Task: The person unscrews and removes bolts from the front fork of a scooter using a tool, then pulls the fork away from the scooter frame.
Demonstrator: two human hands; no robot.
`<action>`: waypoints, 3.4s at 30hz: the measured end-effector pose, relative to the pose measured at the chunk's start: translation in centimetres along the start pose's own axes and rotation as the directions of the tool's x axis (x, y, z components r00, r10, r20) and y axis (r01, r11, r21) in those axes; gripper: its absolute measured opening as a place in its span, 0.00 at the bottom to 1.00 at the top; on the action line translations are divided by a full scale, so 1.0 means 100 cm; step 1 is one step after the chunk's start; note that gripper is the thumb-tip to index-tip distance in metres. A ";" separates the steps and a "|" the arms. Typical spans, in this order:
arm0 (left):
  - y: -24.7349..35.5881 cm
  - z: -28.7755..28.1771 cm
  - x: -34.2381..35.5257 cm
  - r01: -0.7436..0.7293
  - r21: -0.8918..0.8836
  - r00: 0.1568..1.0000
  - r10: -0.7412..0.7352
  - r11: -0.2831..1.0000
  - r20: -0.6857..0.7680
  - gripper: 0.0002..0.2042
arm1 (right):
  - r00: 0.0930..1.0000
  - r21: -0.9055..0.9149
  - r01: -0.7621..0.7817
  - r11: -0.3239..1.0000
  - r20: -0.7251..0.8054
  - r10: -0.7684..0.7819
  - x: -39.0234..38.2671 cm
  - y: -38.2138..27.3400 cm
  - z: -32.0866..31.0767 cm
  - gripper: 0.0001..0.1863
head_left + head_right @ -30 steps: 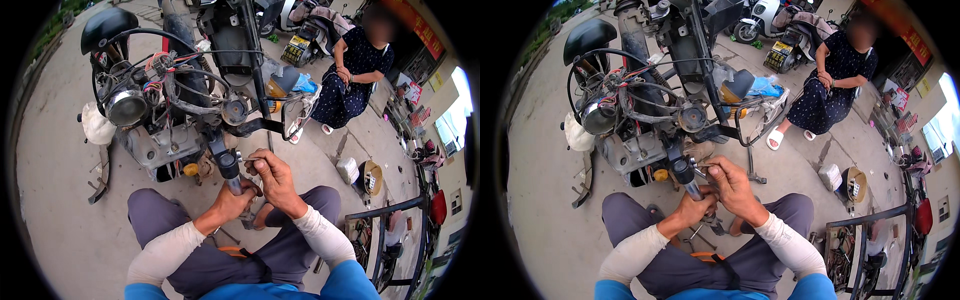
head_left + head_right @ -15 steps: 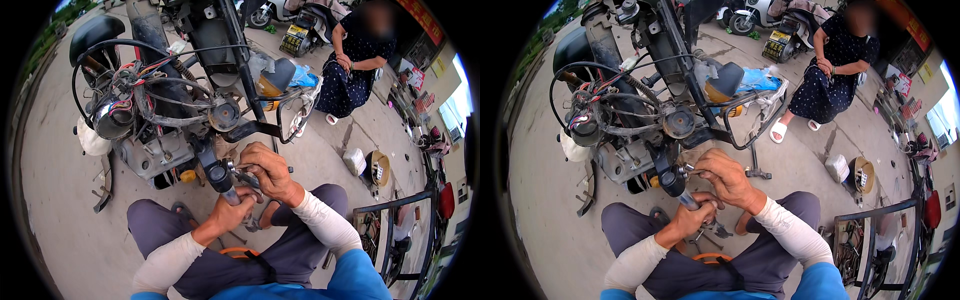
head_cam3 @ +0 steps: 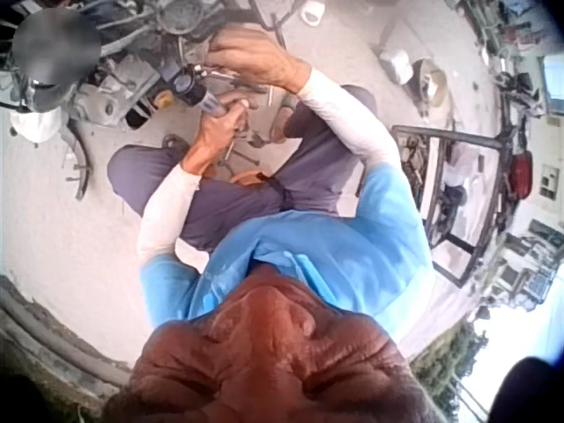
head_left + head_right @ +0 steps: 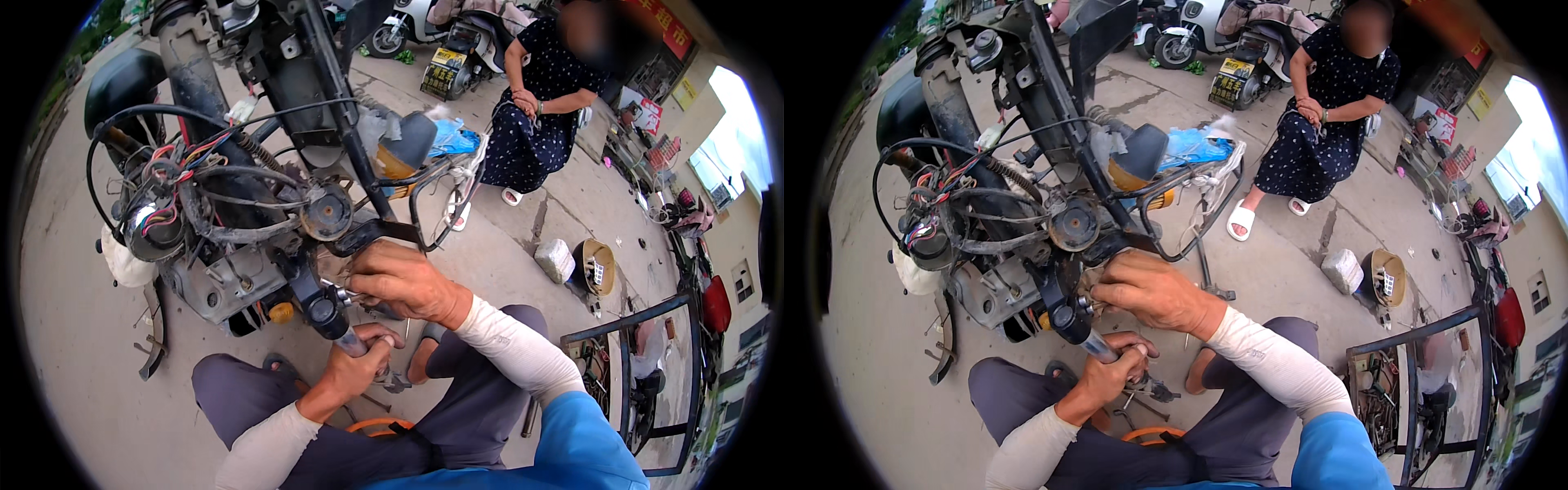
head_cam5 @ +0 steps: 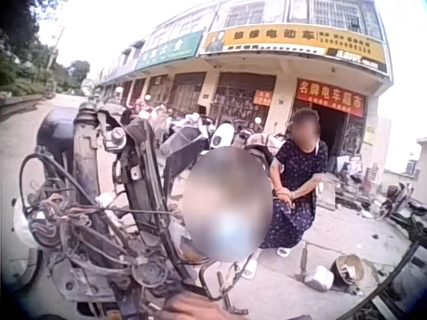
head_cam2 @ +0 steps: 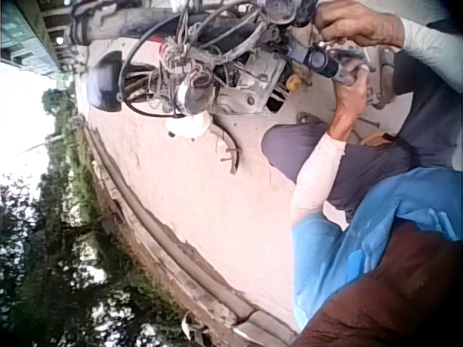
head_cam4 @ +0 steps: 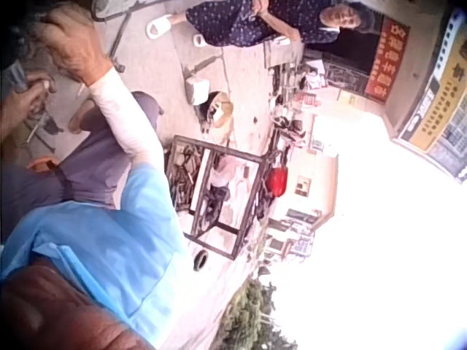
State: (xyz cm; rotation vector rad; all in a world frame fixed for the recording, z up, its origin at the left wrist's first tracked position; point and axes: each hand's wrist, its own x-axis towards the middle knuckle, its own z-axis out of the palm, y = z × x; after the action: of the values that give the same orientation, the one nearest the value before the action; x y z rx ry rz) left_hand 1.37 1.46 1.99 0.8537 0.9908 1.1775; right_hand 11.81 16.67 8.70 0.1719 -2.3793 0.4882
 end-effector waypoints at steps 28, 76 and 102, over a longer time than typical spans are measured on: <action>-0.008 -0.019 -0.010 -0.093 -0.013 0.993 0.092 0.996 -0.077 0.07 | 0.373 0.779 -0.627 0.028 0.268 0.888 0.031 -0.102 -0.015 0.18; -0.004 -0.005 -0.001 -0.056 -0.014 0.998 0.056 0.998 -0.016 0.06 | 0.921 0.069 -0.189 0.979 -0.333 0.202 -0.006 -0.019 0.044 0.15; 0.009 -0.002 -0.005 -0.007 0.004 0.998 0.007 1.000 -0.059 0.08 | 0.866 0.299 -0.422 0.856 -0.146 0.478 0.008 -0.047 0.021 0.08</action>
State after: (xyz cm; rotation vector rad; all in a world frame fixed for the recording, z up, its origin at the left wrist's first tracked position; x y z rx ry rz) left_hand 0.84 1.13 2.82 0.8297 1.0394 1.2129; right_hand 11.13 11.52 9.13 -0.3260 -2.1249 0.9904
